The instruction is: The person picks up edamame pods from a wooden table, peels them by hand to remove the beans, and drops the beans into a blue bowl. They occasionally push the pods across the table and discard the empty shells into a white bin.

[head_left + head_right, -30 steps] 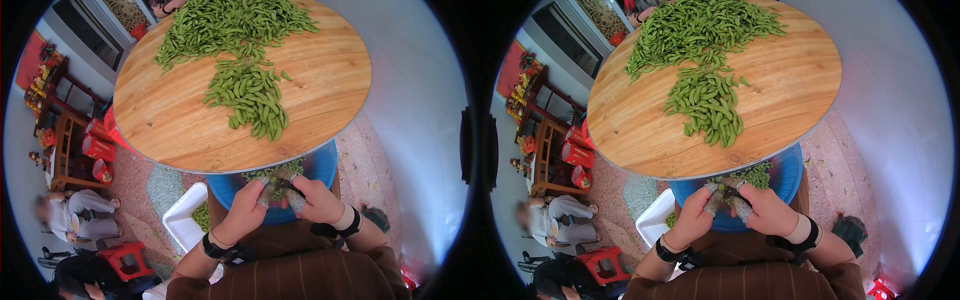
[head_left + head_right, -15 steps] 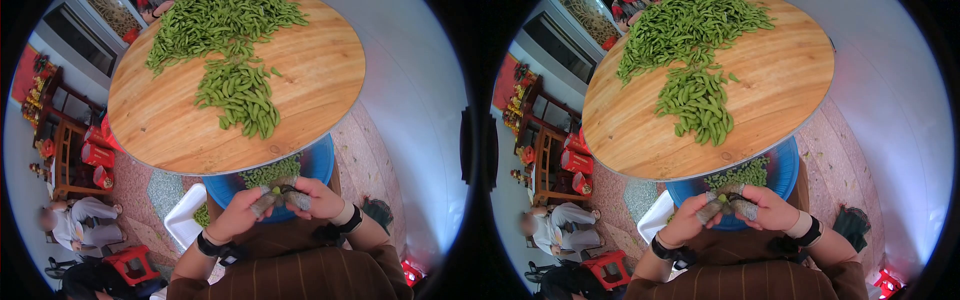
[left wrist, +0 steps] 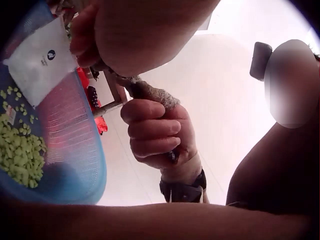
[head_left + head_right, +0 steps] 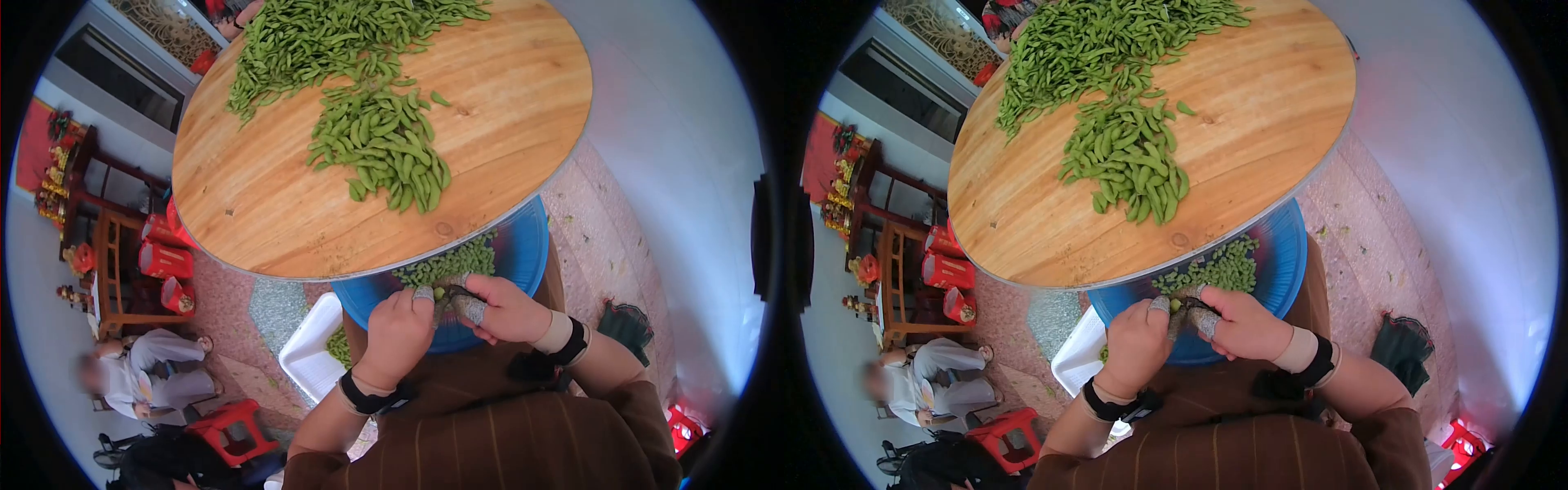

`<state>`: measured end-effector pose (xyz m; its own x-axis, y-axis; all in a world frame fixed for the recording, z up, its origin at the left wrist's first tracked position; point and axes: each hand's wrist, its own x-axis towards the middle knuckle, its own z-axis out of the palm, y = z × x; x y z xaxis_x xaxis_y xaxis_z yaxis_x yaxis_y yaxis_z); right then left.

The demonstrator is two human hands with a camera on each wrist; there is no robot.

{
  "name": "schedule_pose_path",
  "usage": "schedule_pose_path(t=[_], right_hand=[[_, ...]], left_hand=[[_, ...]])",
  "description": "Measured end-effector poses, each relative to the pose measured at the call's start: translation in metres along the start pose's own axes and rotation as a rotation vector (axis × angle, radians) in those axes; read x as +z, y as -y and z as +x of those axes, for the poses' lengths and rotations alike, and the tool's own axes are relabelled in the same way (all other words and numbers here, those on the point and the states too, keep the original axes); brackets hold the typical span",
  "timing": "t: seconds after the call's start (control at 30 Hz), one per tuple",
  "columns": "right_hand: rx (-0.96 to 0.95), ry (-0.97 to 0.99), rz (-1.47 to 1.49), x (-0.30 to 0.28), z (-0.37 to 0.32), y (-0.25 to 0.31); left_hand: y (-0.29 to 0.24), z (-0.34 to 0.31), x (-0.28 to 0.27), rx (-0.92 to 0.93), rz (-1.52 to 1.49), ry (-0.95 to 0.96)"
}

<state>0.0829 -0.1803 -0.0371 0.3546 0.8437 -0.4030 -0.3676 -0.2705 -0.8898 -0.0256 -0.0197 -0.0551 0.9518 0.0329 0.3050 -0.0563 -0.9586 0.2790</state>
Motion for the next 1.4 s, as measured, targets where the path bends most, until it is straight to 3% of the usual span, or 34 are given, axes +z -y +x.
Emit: schedule_pose_path(t=[0.13,0.2,0.23,0.3,0.37,0.43,0.5,0.57,0.6,0.67,0.9,0.93,0.97,1.03,1.07,1.1,1.17,1.2,1.23,1.27,1.33,1.4], right_hand=[[0.035,0.066,-0.054,-0.012,0.001,-0.003],[0.068,0.082,-0.075,-0.016,-0.001,-0.005],[0.062,0.101,0.015,-0.016,-0.003,-0.006],[0.053,0.121,0.104,-0.02,-0.006,-0.008],[0.15,0.201,0.411,-0.025,-0.006,-0.011],[0.141,0.15,0.366,-0.027,-0.002,-0.017],[0.135,0.104,0.318,-0.026,0.001,-0.018],[-0.097,-0.109,-0.132,-0.021,0.003,-0.018],[-0.095,-0.107,-0.131,-0.02,0.006,-0.022],[-0.428,-0.286,-0.793,-0.021,0.015,-0.031],[-0.395,-0.228,-0.783,-0.02,0.021,-0.021],[-0.381,-0.341,-0.888,-0.016,0.021,-0.025],[-0.364,-0.457,-0.992,-0.013,0.022,-0.028],[-0.463,-0.452,-1.036,-0.006,0.021,-0.024],[-0.558,-0.449,-1.07,-0.004,0.021,-0.023],[-0.559,-0.449,-1.075,-0.003,0.021,-0.026],[-0.518,-0.261,-0.777,-0.005,0.025,-0.03],[-0.521,-0.26,-0.786,-0.005,0.021,-0.02],[-0.228,-0.112,-0.483,-0.005,0.013,-0.002],[0.063,0.032,-0.173,-0.006,0.009,0.008],[0.048,0.072,-0.159,-0.011,0.008,0.005],[0.033,0.111,-0.147,-0.014,0.01,0.002]], left_hand=[[0.006,0.002,0.001,-0.061,-0.224,0.125],[0.011,0.001,-0.004,-0.517,-1.035,0.478],[0.015,0.002,-0.006,-0.517,-1.034,0.475],[0.02,0.005,-0.008,-0.793,-1.868,0.629],[0.017,0.003,-0.007,-0.773,-1.888,0.608],[0.013,0.004,-0.002,-0.753,-1.911,0.592],[0.01,0.004,0.005,-0.744,-1.57,0.573],[0.009,0.003,0.009,-0.691,-1.473,0.597],[0.008,0.003,0.011,-0.635,-1.376,0.619],[0.004,0.001,0.014,-0.647,-1.374,0.606],[0.019,-0.003,0.008,-0.812,-1.186,0.538],[0.02,-0.005,0.01,-0.811,-1.188,0.529],[0.02,-0.007,0.013,-0.765,-1.078,0.466],[0.02,-0.007,0.014,-0.717,-0.973,0.394],[0.017,-0.006,0.011,-0.526,-0.816,0.358],[0.013,-0.005,0.006,-0.338,-0.657,0.323],[0.007,-0.002,-0.007,-0.342,-0.801,0.386],[0.003,0.0,-0.015,-0.347,-0.944,0.451],[0.002,0.004,-0.023,-0.437,-1.072,0.562],[0.004,0.004,-0.024,-0.432,-1.074,0.556],[0.005,-0.002,-0.024,-0.563,-1.431,0.606],[0.014,-0.012,-0.03,-0.611,-1.469,0.569]])
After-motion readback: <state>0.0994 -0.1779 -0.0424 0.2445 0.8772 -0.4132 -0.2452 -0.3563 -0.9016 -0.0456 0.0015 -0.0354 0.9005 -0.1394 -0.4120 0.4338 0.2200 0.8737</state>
